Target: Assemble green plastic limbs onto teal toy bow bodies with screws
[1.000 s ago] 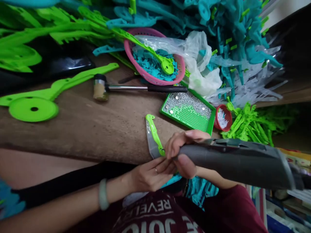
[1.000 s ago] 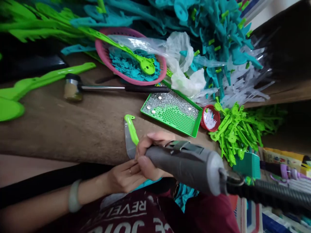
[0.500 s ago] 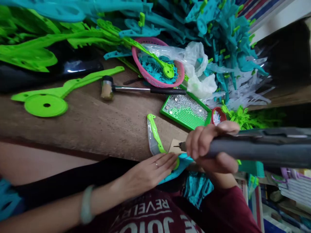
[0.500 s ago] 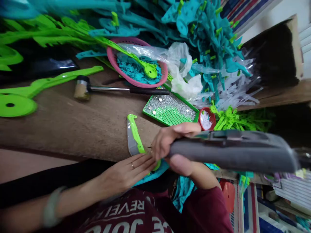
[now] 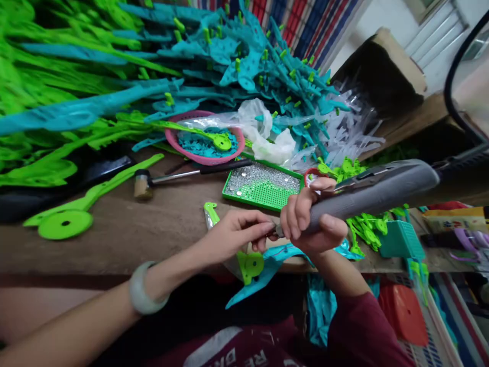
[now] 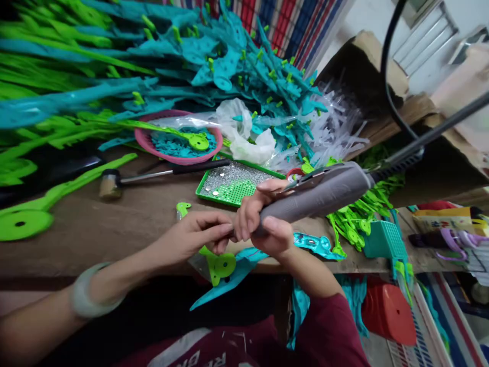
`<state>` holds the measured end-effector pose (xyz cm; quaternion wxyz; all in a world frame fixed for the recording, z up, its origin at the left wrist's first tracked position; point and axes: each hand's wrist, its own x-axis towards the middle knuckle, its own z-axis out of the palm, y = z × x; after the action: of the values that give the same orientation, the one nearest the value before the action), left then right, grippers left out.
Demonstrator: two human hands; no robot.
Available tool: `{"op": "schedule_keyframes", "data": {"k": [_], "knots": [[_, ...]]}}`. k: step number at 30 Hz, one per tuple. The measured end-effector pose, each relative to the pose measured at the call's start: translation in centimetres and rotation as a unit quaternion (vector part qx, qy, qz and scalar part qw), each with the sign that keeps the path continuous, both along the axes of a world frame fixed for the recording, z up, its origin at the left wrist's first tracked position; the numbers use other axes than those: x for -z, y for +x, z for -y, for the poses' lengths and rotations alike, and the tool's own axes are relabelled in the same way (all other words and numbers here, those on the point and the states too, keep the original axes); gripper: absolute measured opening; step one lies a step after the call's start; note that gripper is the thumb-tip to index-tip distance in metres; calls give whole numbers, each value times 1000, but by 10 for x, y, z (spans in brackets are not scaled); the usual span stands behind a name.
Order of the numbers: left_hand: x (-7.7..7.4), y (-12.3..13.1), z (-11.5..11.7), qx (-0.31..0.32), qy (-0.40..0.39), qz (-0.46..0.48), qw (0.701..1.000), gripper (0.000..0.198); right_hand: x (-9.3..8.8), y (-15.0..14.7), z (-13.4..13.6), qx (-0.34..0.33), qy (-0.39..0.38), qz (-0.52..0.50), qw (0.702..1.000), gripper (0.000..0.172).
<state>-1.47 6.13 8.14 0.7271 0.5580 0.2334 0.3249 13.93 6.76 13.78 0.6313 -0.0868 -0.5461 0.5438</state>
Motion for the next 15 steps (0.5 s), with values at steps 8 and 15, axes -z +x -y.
{"op": "schedule_keyframes", "data": {"k": [8,15], "knots": [[14,16,-80,-201,416,-403,790,24,8,19,-24,135,-60,-3,989,30],[15,4,-37,-172,617,-365,676,22,65,39,-93,333,-101,91,933,35]]}}
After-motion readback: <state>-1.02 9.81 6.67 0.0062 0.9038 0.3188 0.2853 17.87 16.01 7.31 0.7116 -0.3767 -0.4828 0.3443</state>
